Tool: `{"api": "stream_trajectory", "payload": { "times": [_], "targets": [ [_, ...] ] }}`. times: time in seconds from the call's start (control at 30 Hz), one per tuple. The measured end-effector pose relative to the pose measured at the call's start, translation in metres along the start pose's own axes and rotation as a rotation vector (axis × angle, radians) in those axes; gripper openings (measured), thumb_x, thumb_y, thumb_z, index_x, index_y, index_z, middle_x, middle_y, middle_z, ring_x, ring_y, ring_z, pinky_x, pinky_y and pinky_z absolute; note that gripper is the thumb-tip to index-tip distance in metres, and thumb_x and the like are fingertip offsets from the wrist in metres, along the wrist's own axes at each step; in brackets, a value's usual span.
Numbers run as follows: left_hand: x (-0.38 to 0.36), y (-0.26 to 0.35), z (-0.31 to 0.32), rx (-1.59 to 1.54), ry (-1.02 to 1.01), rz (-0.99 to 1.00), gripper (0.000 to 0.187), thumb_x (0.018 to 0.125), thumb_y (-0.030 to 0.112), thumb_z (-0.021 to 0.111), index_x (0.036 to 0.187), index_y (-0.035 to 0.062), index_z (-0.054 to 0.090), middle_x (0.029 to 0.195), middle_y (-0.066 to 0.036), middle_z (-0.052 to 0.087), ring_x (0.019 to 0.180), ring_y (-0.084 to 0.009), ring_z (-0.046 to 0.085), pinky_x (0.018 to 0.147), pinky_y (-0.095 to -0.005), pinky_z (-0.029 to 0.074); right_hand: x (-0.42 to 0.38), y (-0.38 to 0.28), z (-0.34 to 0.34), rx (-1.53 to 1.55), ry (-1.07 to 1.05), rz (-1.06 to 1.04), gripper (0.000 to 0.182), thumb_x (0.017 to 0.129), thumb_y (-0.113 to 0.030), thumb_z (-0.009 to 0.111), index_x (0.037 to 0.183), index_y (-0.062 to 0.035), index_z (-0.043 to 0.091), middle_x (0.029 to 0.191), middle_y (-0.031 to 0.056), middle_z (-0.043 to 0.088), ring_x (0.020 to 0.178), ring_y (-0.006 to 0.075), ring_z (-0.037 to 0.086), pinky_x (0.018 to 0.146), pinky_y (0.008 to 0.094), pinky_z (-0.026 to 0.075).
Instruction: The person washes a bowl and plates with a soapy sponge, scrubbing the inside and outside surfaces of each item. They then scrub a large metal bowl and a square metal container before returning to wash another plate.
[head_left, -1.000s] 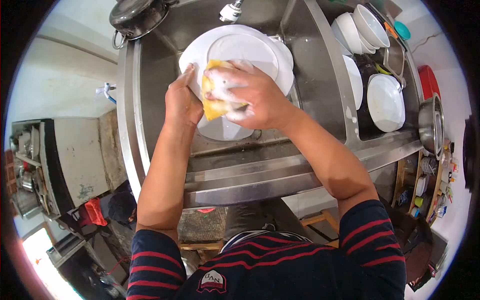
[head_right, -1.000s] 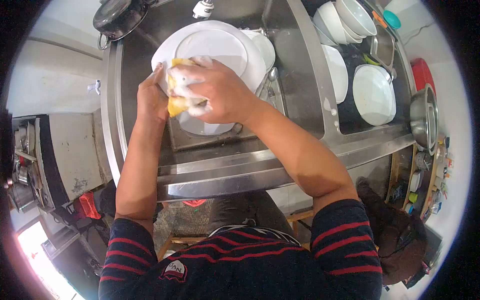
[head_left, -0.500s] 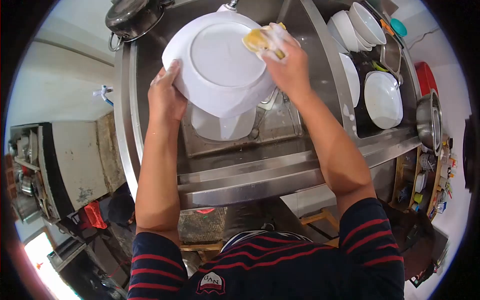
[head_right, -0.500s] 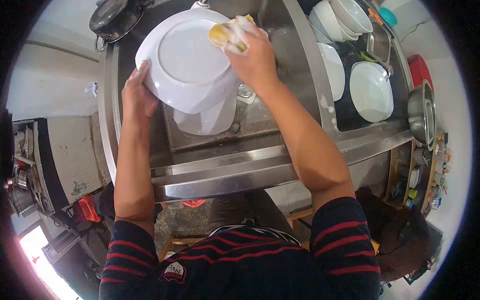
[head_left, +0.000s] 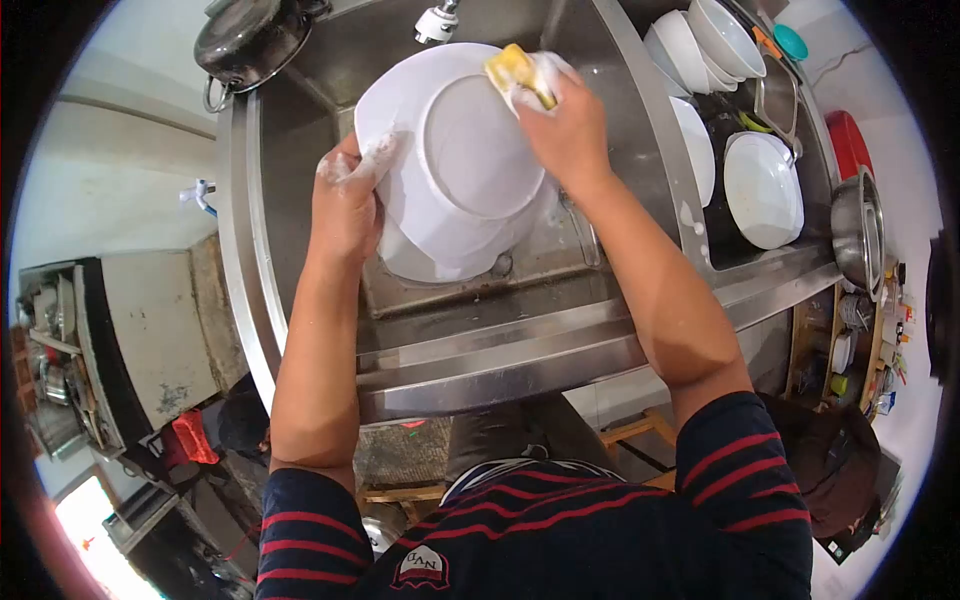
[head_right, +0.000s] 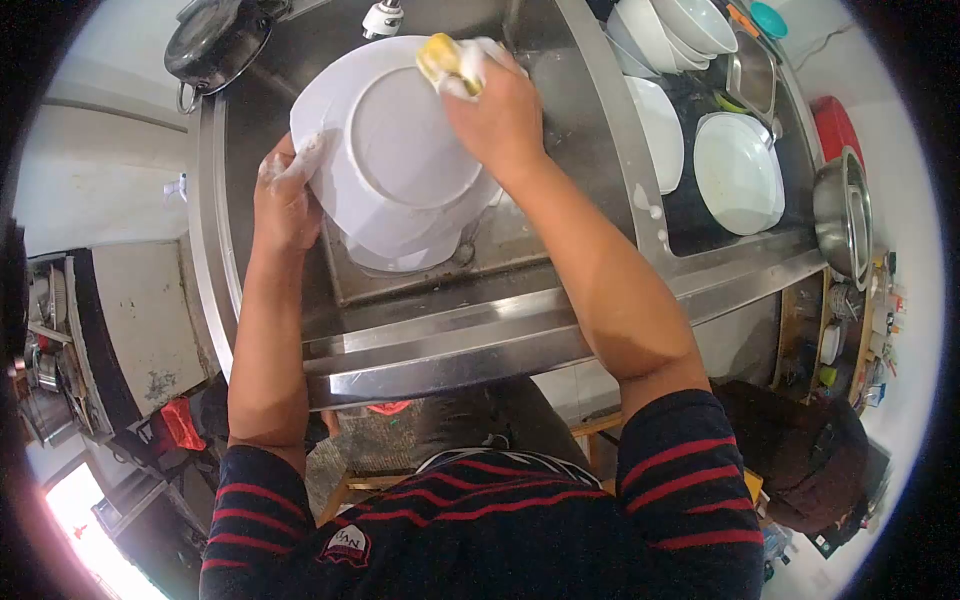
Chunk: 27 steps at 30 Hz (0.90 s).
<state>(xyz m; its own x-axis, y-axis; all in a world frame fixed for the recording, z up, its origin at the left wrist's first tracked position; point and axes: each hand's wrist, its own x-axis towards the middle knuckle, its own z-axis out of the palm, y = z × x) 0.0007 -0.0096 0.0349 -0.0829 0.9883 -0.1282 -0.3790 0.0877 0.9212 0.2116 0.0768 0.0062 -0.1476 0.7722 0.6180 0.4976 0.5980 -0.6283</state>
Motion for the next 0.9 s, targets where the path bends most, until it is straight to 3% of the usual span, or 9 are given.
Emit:
{"api": "stream_trajectory", "payload": {
  "times": [0.1,0.3,0.37,0.43,0.53,0.63,0.7,0.8,0.9],
  "targets": [
    [-0.003,0.006,-0.002,0.186,-0.026,0.044,0.027,0.090,0.011,0.060,0.112,-0.0042,0.061,0.099,-0.009,0.067,0.085,-0.0130,0.061,0.078,-0.0271,0.048,-0.002,-0.002,0.002,-0.024,-0.082,0.337,0.032,0.078,-0.014,0.063,0.106,0.0003,0.061,0.108,0.0184,0.062,0.103,0.0392,0.057,0.088,0.0398,0.047],
    [-0.008,-0.003,0.001,0.467,-0.088,0.046,0.022,0.088,0.012,0.062,0.105,-0.0024,0.062,0.090,-0.002,0.065,0.079,-0.0083,0.057,0.069,-0.0254,0.045,-0.013,-0.057,0.013,0.150,-0.006,-0.252,0.035,0.075,-0.013,0.063,0.108,-0.0036,0.062,0.126,0.0166,0.056,0.108,0.0411,0.054,0.090,0.0472,0.042],
    [-0.010,-0.006,-0.004,0.641,-0.202,0.277,0.024,0.087,0.012,0.064,0.106,-0.0020,0.062,0.089,-0.002,0.065,0.078,-0.0077,0.056,0.068,-0.0247,0.044,-0.012,-0.072,0.006,0.081,-0.191,-0.507,0.038,0.073,-0.014,0.064,0.110,-0.0050,0.062,0.133,0.0171,0.051,0.110,0.0412,0.052,0.091,0.0499,0.040],
    [-0.011,-0.004,0.003,0.573,-0.199,0.179,0.024,0.086,0.012,0.064,0.106,-0.0019,0.062,0.090,-0.002,0.065,0.078,-0.0080,0.057,0.068,-0.0246,0.045,-0.009,-0.065,0.000,0.060,-0.185,-0.488,0.040,0.073,-0.015,0.065,0.111,-0.0059,0.061,0.129,0.0171,0.052,0.110,0.0402,0.052,0.092,0.0494,0.039],
    [-0.014,0.008,0.008,0.488,-0.128,0.070,0.026,0.085,0.010,0.065,0.108,-0.0018,0.062,0.092,-0.004,0.066,0.078,-0.0086,0.058,0.069,-0.0245,0.045,0.005,-0.025,0.003,0.032,0.027,-0.211,0.038,0.075,-0.019,0.066,0.110,-0.0044,0.062,0.115,0.0183,0.059,0.104,0.0404,0.055,0.087,0.0447,0.044],
    [-0.008,0.008,-0.003,0.336,-0.068,0.065,0.027,0.085,0.006,0.064,0.109,-0.0032,0.062,0.096,-0.008,0.067,0.078,-0.0114,0.060,0.070,-0.0255,0.047,0.005,0.025,0.002,0.184,0.019,0.081,0.036,0.083,-0.013,0.062,0.118,-0.0013,0.060,0.114,0.0129,0.063,0.100,0.0280,0.062,0.088,0.0347,0.048],
    [-0.009,0.017,-0.004,0.160,0.032,0.128,0.026,0.086,0.005,0.062,0.110,-0.0051,0.060,0.097,-0.011,0.067,0.079,-0.0147,0.063,0.073,-0.0270,0.050,0.004,0.049,0.009,0.362,0.056,0.614,0.035,0.082,-0.014,0.063,0.113,-0.0008,0.058,0.103,0.0154,0.064,0.091,0.0311,0.064,0.079,0.0365,0.050],
    [-0.006,0.028,-0.012,0.053,0.165,0.231,0.034,0.087,0.007,0.060,0.118,-0.0054,0.055,0.110,-0.014,0.061,0.098,-0.0208,0.060,0.088,-0.0331,0.047,0.002,0.019,0.005,0.835,0.057,0.894,0.031,0.086,-0.011,0.059,0.115,-0.0011,0.056,0.103,0.0113,0.064,0.091,0.0225,0.064,0.079,0.0346,0.049],
    [-0.005,0.032,-0.022,0.008,0.197,0.301,0.045,0.087,0.010,0.060,0.128,-0.0047,0.048,0.123,-0.015,0.055,0.112,-0.0235,0.053,0.098,-0.0369,0.040,-0.004,0.000,0.012,0.896,0.048,0.978,0.028,0.088,-0.010,0.058,0.114,-0.0006,0.056,0.101,0.0091,0.063,0.089,0.0189,0.063,0.077,0.0340,0.051]
  ]
}}
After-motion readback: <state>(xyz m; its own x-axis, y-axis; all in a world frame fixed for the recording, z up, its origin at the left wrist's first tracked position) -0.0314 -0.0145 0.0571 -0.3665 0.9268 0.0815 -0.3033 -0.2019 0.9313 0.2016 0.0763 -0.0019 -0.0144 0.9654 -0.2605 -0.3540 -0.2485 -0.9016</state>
